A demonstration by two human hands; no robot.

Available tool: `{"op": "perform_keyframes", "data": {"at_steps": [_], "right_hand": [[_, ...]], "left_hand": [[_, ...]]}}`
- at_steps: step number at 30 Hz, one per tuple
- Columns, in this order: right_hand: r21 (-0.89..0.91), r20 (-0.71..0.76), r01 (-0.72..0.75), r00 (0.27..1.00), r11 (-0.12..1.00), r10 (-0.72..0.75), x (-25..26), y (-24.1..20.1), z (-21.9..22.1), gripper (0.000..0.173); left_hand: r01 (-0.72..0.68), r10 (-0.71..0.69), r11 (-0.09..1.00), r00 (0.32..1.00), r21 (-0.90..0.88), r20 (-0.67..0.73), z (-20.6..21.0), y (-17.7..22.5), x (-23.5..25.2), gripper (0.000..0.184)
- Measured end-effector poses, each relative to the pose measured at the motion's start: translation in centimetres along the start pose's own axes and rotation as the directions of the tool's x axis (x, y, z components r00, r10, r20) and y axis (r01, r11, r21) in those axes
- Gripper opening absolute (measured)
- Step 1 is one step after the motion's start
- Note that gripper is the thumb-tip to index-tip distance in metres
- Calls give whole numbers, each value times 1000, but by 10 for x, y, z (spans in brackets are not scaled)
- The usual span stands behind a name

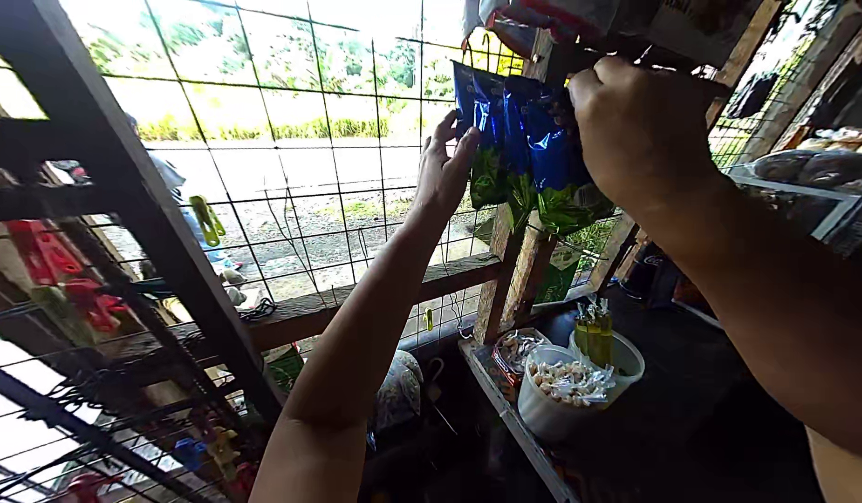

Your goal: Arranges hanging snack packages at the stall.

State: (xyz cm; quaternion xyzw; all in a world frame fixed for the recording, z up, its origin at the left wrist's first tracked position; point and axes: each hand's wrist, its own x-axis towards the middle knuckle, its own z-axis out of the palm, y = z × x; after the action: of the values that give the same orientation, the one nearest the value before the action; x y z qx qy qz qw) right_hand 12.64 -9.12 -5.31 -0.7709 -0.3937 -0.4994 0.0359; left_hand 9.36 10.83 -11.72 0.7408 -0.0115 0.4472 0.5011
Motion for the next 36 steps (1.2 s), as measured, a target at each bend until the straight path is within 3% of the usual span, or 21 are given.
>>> {"op": "perform_keyframes", "data": {"at_steps": [9,21,28,36], "right_hand": [[-20,-17,-17,1000,1000,16,-4,8,-5,20],[-29,9,-41,999,999,41,-12,12,-12,22],[-102,-23,30,999,994,-32,-14,3,-25,22],[-140,-99,95,989,986,-110,-7,-4,-17,17]], "left_hand": [[-84,83,996,996,42,25,3,1,2,57],[-96,89,988,994,122,58,8,2,-1,61],[-177,175,983,984,51,32,-10,8,-5,55],[-182,181,979,983,90,11,-5,-7,-7,52]]}}
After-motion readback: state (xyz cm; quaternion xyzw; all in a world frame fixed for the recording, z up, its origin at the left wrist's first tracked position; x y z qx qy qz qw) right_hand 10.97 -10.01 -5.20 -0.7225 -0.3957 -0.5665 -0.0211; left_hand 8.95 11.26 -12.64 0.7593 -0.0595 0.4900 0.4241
